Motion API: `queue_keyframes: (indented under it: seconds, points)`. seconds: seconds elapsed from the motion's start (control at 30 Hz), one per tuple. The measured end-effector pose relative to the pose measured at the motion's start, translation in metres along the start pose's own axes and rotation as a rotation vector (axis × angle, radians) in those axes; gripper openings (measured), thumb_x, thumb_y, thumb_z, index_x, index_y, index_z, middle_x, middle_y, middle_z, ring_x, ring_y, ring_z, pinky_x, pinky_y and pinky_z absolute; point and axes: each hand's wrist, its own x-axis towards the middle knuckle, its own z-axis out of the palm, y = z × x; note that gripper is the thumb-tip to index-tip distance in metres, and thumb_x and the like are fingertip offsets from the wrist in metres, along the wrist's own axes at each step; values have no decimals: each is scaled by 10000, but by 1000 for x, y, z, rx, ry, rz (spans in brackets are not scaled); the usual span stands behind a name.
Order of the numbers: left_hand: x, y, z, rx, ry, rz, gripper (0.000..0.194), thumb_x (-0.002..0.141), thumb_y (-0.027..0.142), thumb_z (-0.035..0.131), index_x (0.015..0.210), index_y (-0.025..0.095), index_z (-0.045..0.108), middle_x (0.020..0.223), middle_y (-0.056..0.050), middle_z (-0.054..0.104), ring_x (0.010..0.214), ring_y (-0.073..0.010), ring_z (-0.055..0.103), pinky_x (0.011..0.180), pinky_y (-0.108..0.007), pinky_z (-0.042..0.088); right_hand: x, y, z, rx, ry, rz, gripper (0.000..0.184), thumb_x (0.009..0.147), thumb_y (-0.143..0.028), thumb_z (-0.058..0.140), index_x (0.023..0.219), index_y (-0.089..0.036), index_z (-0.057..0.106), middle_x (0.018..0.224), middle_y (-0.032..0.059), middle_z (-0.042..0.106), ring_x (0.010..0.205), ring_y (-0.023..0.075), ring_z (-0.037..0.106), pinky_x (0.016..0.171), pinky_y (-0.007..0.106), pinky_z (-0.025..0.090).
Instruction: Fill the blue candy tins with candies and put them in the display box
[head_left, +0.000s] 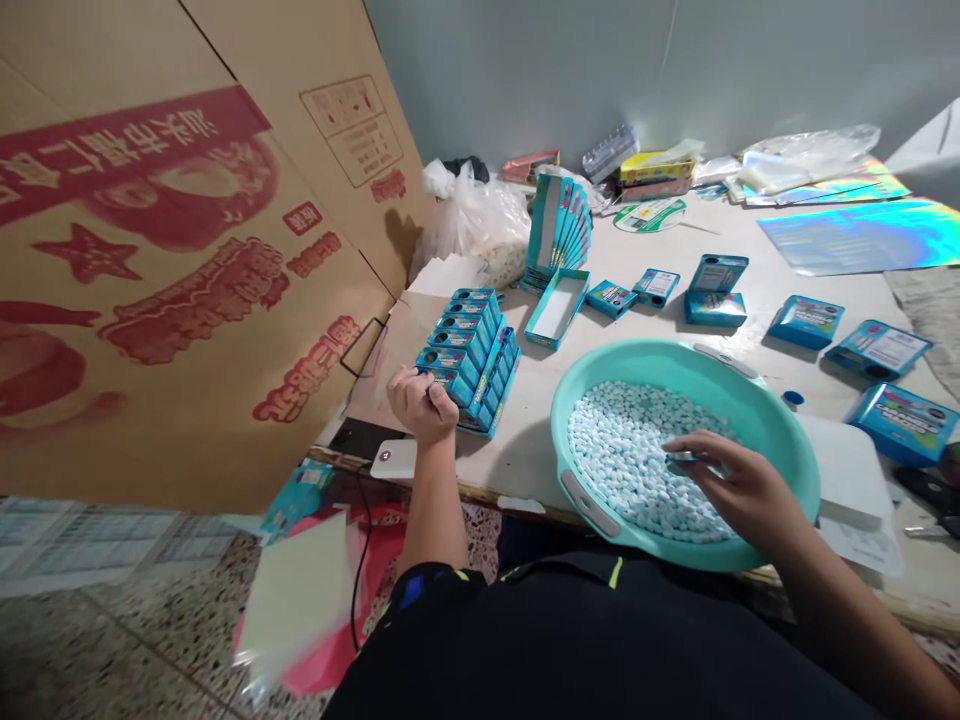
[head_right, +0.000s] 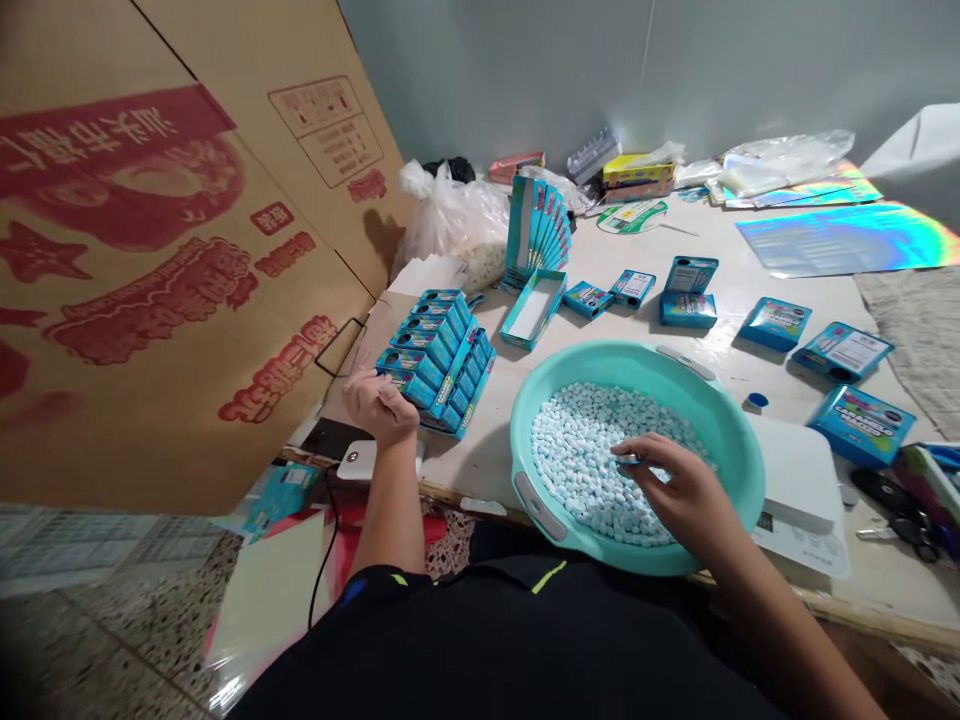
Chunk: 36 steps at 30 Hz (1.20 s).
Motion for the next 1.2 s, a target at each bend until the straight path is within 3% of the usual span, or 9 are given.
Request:
queue_keyframes:
  seconds: [0.17, 0.23, 0.3, 0.37, 0.47, 0.6, 0.83, 1.03, 1.2]
  points:
    - [9, 31, -15, 26, 1, -53, 400, 1030, 514, 418, 764, 239, 535, 835, -101, 610, 945, -283, 648, 1077, -550, 479, -2, -2, -3, -14, 40, -1, 202, 921, -357, 648, 957, -237, 808, 899, 69, 766, 823, 207, 735, 693, 305, 564]
    - [2, 62, -25, 29, 17, -58, 299, 996, 467, 534, 857, 216, 619, 957, -118, 649, 1064, -297, 647, 1161, -583, 408, -3, -2, -4, -9, 60, 2, 194, 909, -358, 661, 950, -244, 812, 887, 61, 761, 802, 202, 725, 674, 303, 547]
    - [-13, 104, -31, -134, -78, 18, 236, 981, 443, 594, 932, 222, 660, 952, -99, 662, 1015, -280, 653, 1098, -540, 467, -4, -2, -5, -2, 89, 15, 183, 891, -366, 683, 934, -248, 816, 879, 59, 768, 792, 205, 720, 670, 311, 540]
    - [-30, 148, -32, -412, -456, 64, 267, 986, 479, 642, 1100, 243, 692, 998, -89, 709, 1003, -261, 678, 984, -454, 540, -4, -2, -5, 7, 117, 38, 178, 874, -377, 706, 927, -251, 821, 891, 63, 786, 807, 218, 729, 695, 327, 549]
    - [-44, 201, -26, -680, -995, 50, 556, 894, 593, 771, 1312, 238, 679, 1115, -93, 772, 1040, -262, 721, 966, -403, 548, -3, -2, -5, 52, 150, 83, 188, 860, -393, 736, 939, -251, 831, 930, 75, 817, 844, 243, 759, 716, 342, 573]
    - [-44, 238, -14, -775, -1385, -114, 372, 912, 567, 758, 1065, 229, 789, 918, -29, 810, 841, -202, 745, 773, -293, 529, -2, 1, -3, 124, 149, 95, 186, 848, -373, 744, 943, -251, 847, 949, 80, 833, 866, 262, 782, 719, 353, 603]
    - [-44, 247, -14, -936, -1308, -266, 320, 896, 485, 794, 1040, 200, 810, 904, -48, 814, 848, -203, 766, 792, -288, 547, 0, -2, -3, 190, 176, 2, 180, 891, -310, 712, 988, -254, 852, 975, 78, 830, 902, 247, 778, 788, 361, 613]
    - [-50, 235, -19, -977, -1178, -150, 278, 918, 421, 793, 1115, 225, 808, 954, -62, 829, 859, -208, 767, 841, -320, 573, -1, -9, -6, 193, 107, -104, 187, 915, -233, 676, 987, -263, 847, 901, 53, 798, 818, 201, 745, 707, 305, 590]
    - [-53, 237, -23, -992, -1046, -133, 199, 962, 361, 746, 1042, 186, 798, 937, -78, 825, 827, -192, 763, 827, -305, 580, -7, -3, -8, 168, 206, -48, 151, 916, -262, 709, 1003, -272, 833, 971, 58, 818, 900, 228, 763, 795, 344, 608]
